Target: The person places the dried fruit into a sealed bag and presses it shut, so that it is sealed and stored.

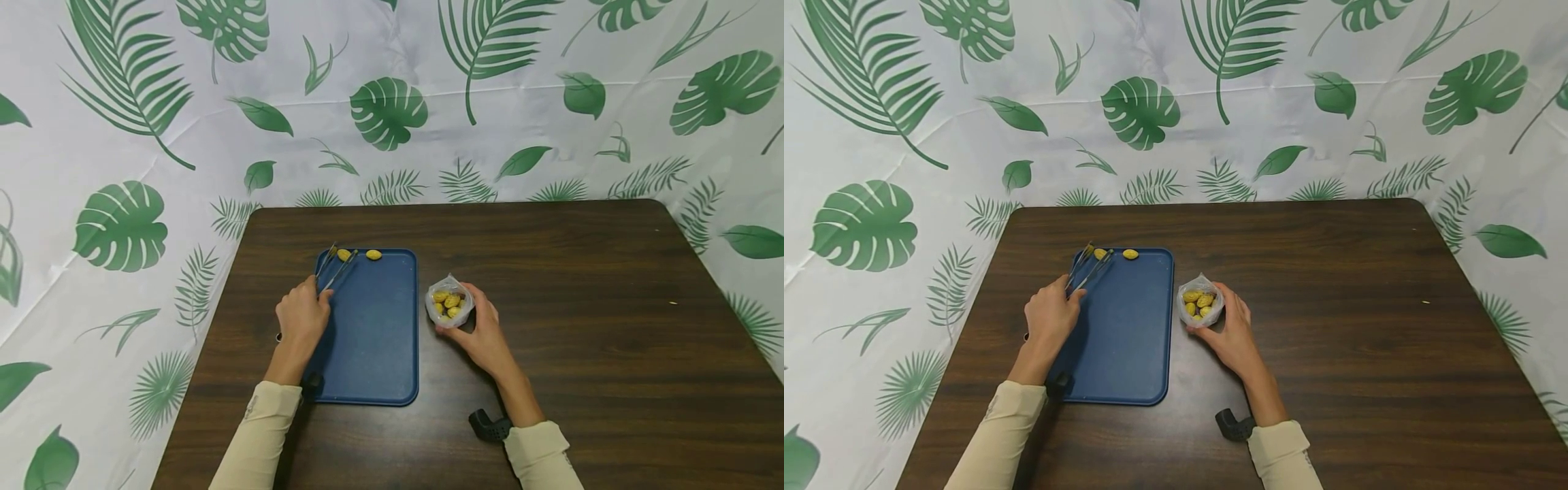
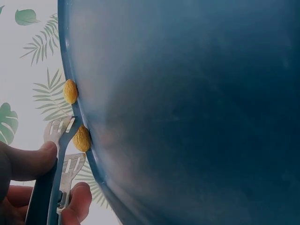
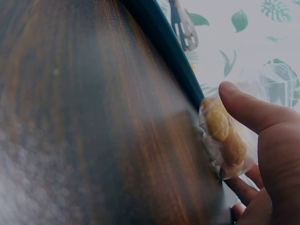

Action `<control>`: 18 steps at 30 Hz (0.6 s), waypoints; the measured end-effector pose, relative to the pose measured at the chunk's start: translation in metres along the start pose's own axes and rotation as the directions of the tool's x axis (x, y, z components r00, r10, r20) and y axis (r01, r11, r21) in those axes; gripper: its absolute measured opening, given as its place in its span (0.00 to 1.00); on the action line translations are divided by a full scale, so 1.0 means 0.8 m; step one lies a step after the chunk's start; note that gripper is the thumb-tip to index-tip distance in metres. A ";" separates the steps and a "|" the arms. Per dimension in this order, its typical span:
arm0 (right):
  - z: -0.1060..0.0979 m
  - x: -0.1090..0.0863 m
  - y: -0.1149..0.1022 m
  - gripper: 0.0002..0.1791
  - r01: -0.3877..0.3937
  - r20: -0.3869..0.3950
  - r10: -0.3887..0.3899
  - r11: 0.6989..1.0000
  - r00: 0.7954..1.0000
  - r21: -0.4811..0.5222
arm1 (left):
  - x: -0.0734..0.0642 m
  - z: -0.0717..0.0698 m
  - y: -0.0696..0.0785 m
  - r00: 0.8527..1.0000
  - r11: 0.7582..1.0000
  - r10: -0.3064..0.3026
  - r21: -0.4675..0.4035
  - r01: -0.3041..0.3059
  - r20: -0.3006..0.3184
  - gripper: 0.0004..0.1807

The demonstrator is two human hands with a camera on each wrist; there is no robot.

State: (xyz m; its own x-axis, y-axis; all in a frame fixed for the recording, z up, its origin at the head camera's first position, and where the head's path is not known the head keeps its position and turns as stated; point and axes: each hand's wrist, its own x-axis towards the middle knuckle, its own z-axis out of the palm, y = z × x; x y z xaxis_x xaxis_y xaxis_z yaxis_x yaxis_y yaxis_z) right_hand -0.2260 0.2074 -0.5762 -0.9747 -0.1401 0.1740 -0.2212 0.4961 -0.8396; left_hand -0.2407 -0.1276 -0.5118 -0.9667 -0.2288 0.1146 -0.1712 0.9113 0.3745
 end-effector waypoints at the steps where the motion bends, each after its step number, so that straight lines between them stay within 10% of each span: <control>1: 0.000 0.000 0.000 0.52 0.000 0.000 0.000 1.000 1.000 0.000 | 0.000 0.001 0.000 1.000 1.000 -0.003 0.004 0.003 0.004 0.26; 18: 0.000 0.000 0.000 0.52 -0.003 -0.003 0.003 1.000 1.000 -0.002 | -0.006 0.001 -0.008 0.997 0.998 0.059 0.020 -0.058 -0.049 0.14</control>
State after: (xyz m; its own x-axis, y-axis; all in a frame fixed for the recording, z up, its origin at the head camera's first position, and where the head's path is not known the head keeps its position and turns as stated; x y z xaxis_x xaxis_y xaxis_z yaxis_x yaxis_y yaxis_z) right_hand -0.2262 0.2076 -0.5764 -0.9755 -0.1364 0.1727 -0.2182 0.4985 -0.8390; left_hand -0.2353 -0.1323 -0.5152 -0.9646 -0.1909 0.1817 -0.1183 0.9297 0.3487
